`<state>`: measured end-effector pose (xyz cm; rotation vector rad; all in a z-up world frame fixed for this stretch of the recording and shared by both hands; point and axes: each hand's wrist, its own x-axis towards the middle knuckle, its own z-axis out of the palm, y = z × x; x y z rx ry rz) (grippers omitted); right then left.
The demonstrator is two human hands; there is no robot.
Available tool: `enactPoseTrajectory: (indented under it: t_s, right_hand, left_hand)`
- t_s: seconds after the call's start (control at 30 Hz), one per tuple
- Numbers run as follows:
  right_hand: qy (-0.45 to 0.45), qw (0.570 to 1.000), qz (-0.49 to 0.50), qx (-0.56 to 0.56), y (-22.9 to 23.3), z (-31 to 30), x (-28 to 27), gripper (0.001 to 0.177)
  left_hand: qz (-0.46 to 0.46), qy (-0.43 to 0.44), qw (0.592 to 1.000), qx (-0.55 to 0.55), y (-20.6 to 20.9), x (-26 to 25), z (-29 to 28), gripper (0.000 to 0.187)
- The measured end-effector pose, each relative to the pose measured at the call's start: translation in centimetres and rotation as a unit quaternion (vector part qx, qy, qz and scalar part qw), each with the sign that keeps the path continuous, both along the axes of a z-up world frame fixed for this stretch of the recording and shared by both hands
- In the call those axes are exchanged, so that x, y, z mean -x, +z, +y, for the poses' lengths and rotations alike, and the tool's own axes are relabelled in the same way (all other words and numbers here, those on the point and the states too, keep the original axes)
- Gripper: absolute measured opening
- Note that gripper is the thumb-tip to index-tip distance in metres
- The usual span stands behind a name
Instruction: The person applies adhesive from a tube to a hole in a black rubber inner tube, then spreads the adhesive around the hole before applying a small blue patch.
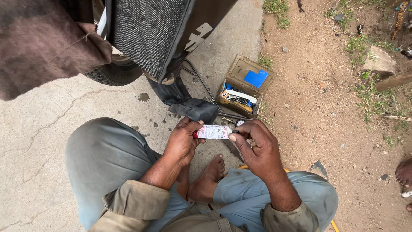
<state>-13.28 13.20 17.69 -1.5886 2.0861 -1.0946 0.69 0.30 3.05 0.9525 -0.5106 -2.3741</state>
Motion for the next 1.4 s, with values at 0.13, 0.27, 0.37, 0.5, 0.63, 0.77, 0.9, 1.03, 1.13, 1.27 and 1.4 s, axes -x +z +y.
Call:
enactPoseTrajectory:
  t_s: [0.13,0.27,0.37,0.5,0.63,0.77,0.9,1.03,1.13,1.27,1.4]
  right_hand:
    - [0.038,0.999,0.021,0.009,0.2,0.3,0.0,0.017]
    - [0.074,0.997,0.017,0.020,0.6,0.2,0.3,0.018]
    - [0.085,0.990,-0.086,0.069,-2.1,0.8,1.9,0.017]
    - [0.017,0.878,-0.474,0.066,-6.9,1.1,5.3,0.023]
    - [-0.004,0.768,-0.640,-0.030,-11.0,0.1,5.3,0.035]
    - [-0.090,0.722,-0.664,-0.175,-13.7,0.1,3.3,0.037]
    - [0.022,0.736,-0.629,-0.251,-14.7,0.2,3.7,0.036]
    - [0.040,0.724,-0.657,-0.208,-14.2,0.5,4.3,0.034]
    - [-0.026,0.713,-0.692,-0.110,-12.8,0.9,5.4,0.032]
    - [-0.055,0.716,-0.696,0.014,-11.2,0.1,6.6,0.024]
    - [-0.056,0.715,-0.693,0.073,-9.5,-1.8,6.1,0.023]
  left_hand:
    - [-0.010,0.004,1.000,0.008,-0.7,0.1,0.0,0.008]
    - [-0.016,-0.001,1.000,-0.008,0.6,0.0,0.1,0.011]
    - [0.002,-0.002,1.000,0.002,-0.1,0.2,-0.1,0.011]
    - [-0.029,0.001,0.999,0.035,-1.6,0.1,0.2,0.010]
    - [-0.052,-0.008,0.994,0.094,-0.9,0.7,0.9,0.014]
    - [-0.071,-0.029,0.986,0.151,-0.3,0.4,1.3,0.022]
    - [-0.091,-0.036,0.980,0.174,0.5,0.9,1.5,0.020]
    - [-0.120,-0.006,0.985,0.120,1.1,0.5,0.3,0.029]
    - [-0.151,0.028,0.978,0.143,0.3,0.6,-0.1,0.034]
    - [-0.044,0.098,0.976,0.190,-0.3,1.1,0.3,0.029]
    - [-0.065,0.087,0.971,0.212,-0.3,1.0,0.3,0.033]
